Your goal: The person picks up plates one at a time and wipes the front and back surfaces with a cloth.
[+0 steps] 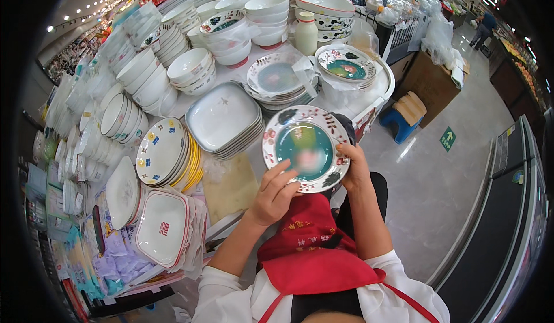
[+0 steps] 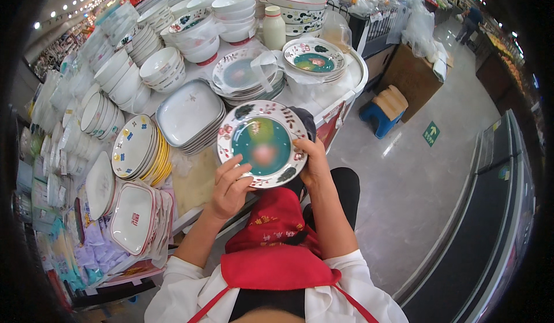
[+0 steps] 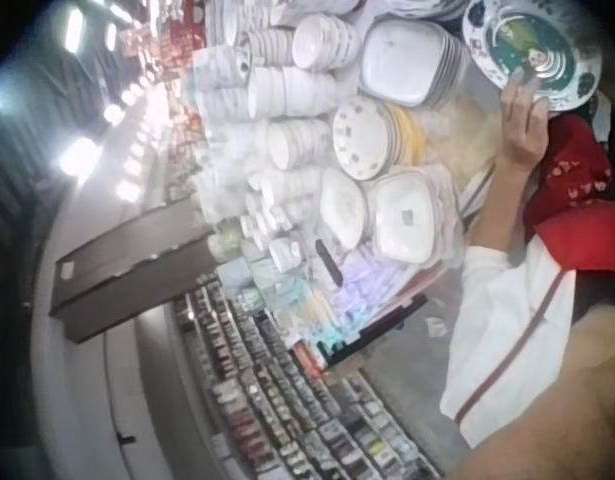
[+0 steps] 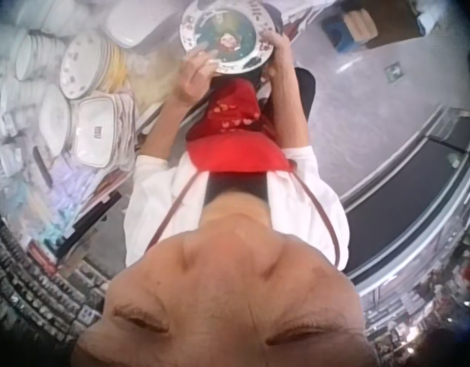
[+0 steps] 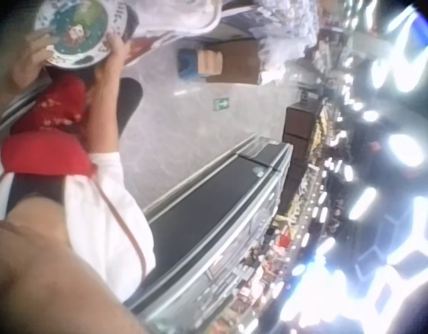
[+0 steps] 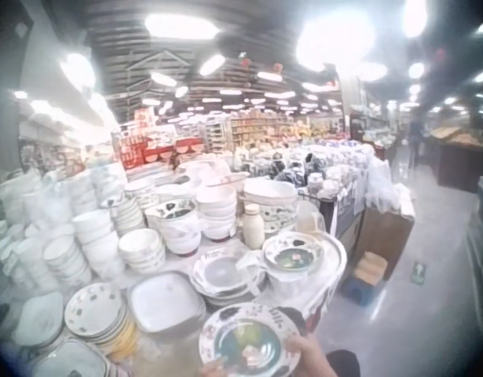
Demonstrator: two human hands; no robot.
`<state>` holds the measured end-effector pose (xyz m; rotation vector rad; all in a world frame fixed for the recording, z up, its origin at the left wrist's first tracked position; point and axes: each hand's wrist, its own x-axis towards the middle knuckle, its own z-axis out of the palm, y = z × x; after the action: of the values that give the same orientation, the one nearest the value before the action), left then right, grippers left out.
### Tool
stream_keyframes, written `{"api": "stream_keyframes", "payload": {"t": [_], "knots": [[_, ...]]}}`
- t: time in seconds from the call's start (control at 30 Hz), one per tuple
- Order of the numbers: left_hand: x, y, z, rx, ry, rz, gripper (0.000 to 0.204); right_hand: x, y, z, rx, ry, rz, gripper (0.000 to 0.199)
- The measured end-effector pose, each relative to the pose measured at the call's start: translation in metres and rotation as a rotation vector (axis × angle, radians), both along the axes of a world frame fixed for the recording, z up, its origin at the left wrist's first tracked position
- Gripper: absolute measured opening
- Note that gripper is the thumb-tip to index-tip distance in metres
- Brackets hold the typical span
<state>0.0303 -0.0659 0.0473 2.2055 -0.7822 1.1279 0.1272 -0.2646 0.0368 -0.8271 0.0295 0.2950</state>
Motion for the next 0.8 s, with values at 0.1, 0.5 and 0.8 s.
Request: {"api": "stream_keyframes", "payload": {"t": [0.1,0.5,0.8], "knots": [[0.011,-0.004,-0.006,-0.232,0.119,0.065,0.086,-0.004,-0.011,-0.013,0.085,0.039,-0.096,0.039],[0.038,0.027,-0.044,-1.457,1.332,-0.935,0.068,-0.008,0.007,-0.007,0.020,-0.074,-0.305,0.039],[0.035,0.024,-0.040,-1.369,1.258,-0.773,0.070,-0.023,0.010,0.033,-0.898,-0.562,-0.681,0.017]]}}
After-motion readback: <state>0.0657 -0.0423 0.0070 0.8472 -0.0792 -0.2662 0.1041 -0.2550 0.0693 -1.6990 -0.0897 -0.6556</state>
